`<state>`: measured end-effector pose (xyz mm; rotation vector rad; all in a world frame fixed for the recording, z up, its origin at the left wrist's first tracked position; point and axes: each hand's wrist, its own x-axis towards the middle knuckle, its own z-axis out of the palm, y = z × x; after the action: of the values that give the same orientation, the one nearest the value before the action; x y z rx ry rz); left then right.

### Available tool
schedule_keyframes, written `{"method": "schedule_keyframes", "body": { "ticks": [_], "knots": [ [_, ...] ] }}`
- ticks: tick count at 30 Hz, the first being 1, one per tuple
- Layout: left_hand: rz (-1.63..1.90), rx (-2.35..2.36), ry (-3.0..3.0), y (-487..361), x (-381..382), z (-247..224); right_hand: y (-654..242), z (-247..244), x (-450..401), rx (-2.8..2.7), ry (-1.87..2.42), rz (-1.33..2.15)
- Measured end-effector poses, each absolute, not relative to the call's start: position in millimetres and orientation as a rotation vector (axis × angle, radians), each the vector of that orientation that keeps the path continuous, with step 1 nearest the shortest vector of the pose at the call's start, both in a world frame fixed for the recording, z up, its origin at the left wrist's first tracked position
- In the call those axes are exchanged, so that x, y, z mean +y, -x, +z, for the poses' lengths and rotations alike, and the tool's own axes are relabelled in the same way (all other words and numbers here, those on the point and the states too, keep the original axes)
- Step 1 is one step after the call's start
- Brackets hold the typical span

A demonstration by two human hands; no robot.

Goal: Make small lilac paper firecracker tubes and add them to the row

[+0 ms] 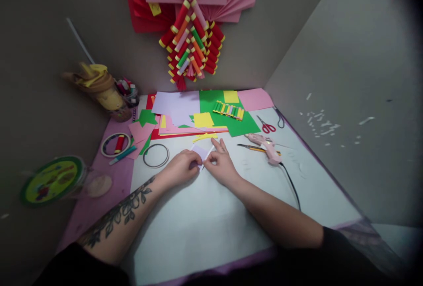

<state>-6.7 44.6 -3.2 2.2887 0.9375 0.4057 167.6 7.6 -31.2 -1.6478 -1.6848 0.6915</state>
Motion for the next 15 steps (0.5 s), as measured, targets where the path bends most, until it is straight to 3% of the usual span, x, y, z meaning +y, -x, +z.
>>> {"method": "schedule_keyframes", "body": {
  "ticks": [15],
  "knots": [
    [0.389, 1.004, -2.257, 7.7, 43.0, -2.4, -168.0, -29.6, 7.7, -1.716, 1.64, 0.682]
  ]
}}
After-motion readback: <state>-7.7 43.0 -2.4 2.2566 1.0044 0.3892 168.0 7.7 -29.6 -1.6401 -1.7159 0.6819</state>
